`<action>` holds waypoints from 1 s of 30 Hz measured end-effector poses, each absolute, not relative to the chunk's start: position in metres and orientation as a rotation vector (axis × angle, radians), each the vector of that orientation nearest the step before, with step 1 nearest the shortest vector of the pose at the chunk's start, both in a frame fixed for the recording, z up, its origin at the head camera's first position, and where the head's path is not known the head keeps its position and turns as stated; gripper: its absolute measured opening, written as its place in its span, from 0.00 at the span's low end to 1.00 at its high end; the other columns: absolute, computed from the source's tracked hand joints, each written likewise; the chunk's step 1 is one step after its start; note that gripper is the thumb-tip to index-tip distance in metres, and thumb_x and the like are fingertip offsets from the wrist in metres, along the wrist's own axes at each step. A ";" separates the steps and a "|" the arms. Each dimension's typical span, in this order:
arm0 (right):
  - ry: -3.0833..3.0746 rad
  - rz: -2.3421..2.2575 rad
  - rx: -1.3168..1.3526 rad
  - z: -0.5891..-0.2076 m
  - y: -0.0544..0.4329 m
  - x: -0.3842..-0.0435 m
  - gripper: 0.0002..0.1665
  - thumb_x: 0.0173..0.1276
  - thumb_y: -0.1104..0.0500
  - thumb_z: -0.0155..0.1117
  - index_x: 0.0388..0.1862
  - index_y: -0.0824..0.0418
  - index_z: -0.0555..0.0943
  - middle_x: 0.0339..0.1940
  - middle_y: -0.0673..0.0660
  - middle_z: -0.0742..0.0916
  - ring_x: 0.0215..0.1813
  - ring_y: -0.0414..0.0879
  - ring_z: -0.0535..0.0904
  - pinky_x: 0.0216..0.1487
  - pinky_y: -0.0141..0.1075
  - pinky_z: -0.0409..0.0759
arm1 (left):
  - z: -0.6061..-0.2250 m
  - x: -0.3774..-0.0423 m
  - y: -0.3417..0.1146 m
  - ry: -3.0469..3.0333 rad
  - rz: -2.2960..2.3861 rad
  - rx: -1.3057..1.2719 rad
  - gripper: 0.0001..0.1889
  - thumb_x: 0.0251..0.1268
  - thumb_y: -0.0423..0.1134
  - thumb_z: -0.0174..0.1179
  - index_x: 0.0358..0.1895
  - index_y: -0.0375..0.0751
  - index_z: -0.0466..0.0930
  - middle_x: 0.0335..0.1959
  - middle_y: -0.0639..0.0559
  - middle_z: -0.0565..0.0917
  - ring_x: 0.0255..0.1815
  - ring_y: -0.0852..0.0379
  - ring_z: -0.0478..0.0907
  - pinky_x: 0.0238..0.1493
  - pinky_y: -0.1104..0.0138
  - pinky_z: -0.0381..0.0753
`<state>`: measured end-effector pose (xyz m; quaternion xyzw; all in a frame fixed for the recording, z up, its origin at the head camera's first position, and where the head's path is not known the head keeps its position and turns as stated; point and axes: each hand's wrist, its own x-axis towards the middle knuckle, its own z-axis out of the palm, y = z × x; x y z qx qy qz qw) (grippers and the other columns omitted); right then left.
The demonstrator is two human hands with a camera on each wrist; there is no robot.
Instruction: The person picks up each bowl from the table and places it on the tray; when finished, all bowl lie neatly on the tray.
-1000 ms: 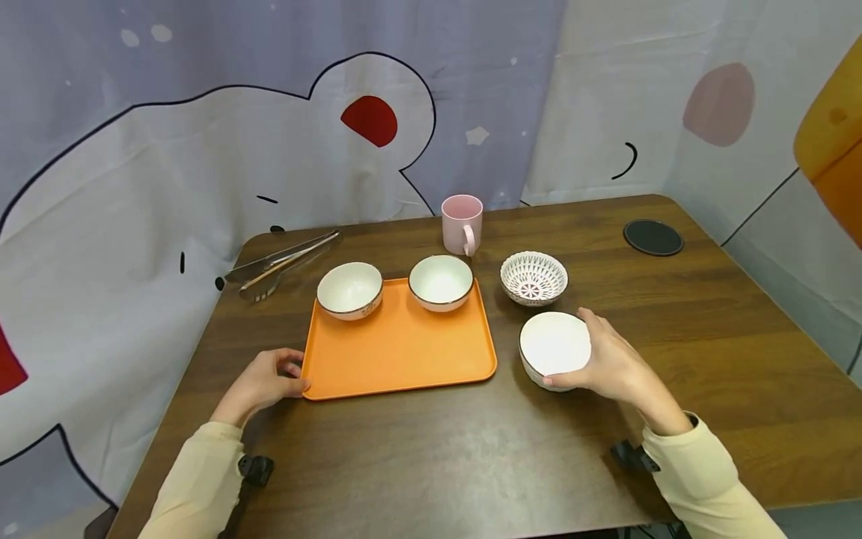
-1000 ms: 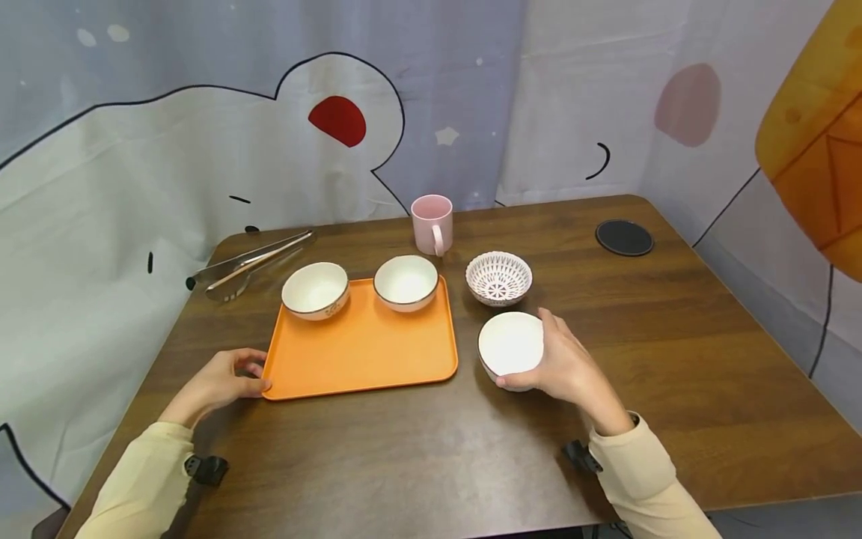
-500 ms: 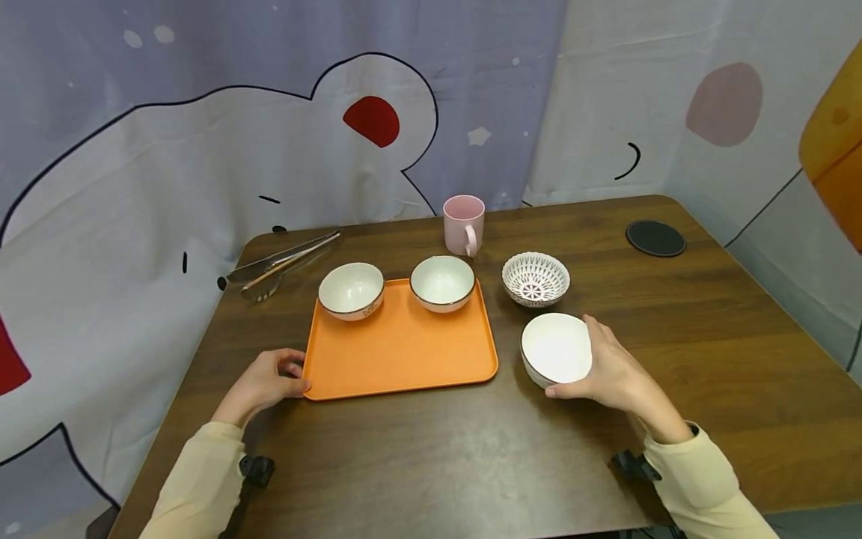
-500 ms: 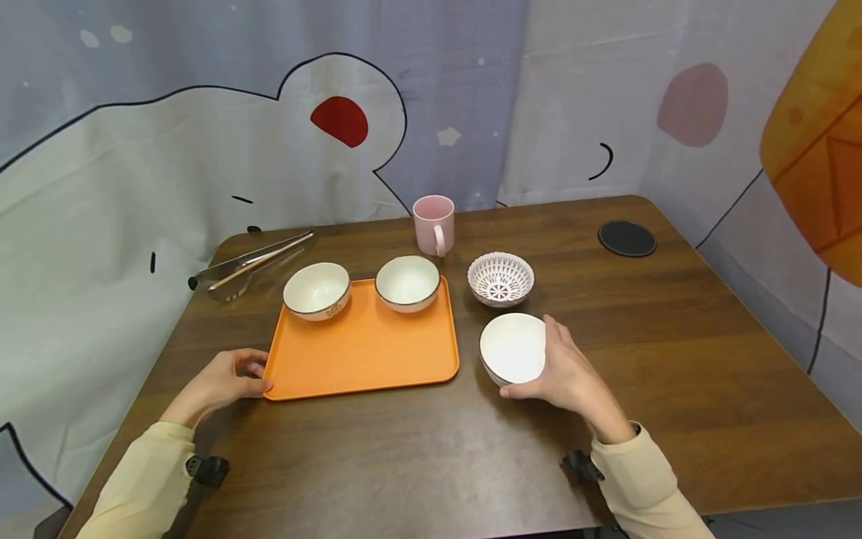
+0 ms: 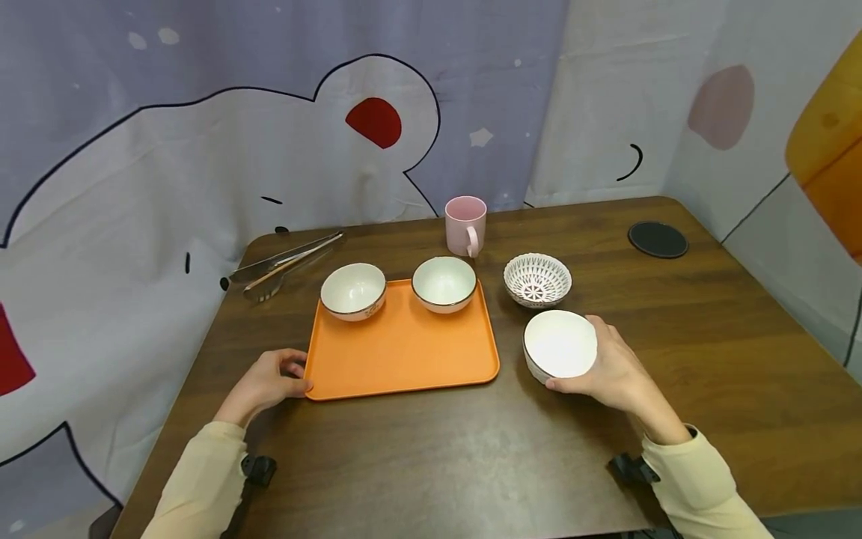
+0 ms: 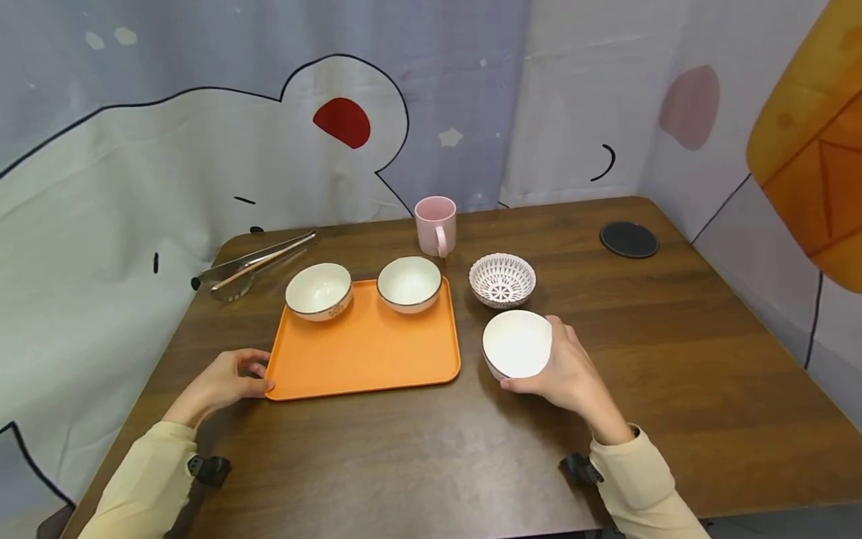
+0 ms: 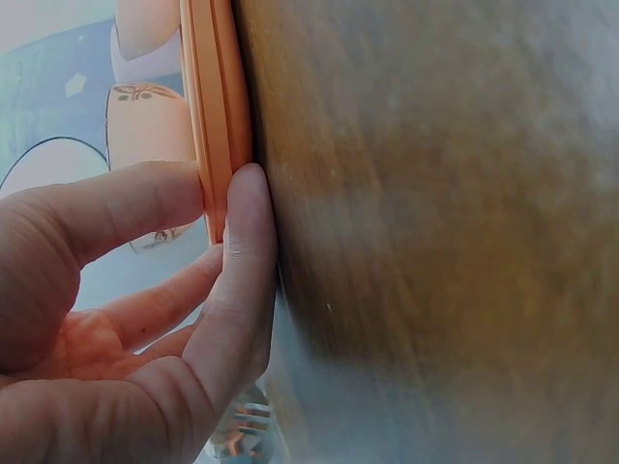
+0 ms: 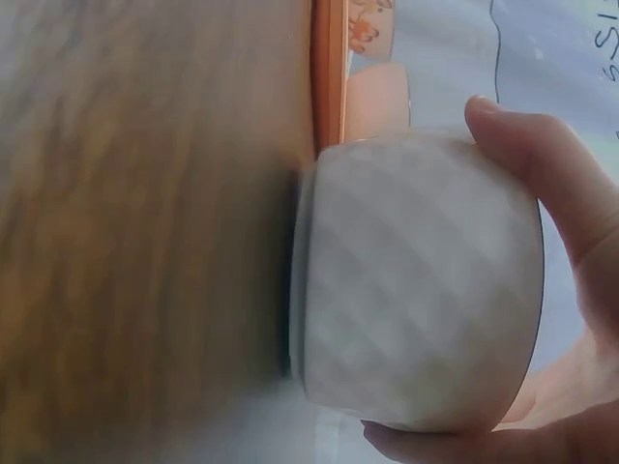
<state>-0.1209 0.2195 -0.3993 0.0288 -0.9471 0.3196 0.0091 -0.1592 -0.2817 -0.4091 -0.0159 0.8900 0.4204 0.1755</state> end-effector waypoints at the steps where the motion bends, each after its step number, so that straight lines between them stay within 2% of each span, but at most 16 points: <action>1: -2.955 1.000 0.083 -0.399 0.220 -0.121 0.68 0.36 0.39 0.83 0.69 0.68 0.58 0.58 0.71 0.72 0.55 0.67 0.74 0.50 0.60 0.74 | -0.409 -0.159 -0.281 2.522 1.192 -0.046 0.31 0.56 0.28 0.67 0.63 0.21 0.66 0.40 0.39 0.77 0.34 0.56 0.78 0.37 0.66 0.81; 6: -2.951 0.999 0.066 -0.394 0.221 -0.121 0.70 0.37 0.38 0.83 0.71 0.69 0.56 0.59 0.72 0.71 0.57 0.68 0.72 0.51 0.61 0.73 | -0.408 -0.160 -0.281 2.525 1.183 -0.038 0.31 0.56 0.29 0.67 0.63 0.22 0.66 0.39 0.40 0.77 0.33 0.56 0.77 0.36 0.66 0.80; 30: -2.923 1.033 0.104 -0.386 0.208 -0.126 0.67 0.37 0.38 0.83 0.68 0.69 0.60 0.57 0.70 0.72 0.56 0.65 0.72 0.51 0.59 0.74 | -0.406 -0.158 -0.281 2.525 1.182 -0.057 0.31 0.56 0.29 0.67 0.63 0.22 0.66 0.39 0.41 0.76 0.35 0.55 0.76 0.36 0.66 0.79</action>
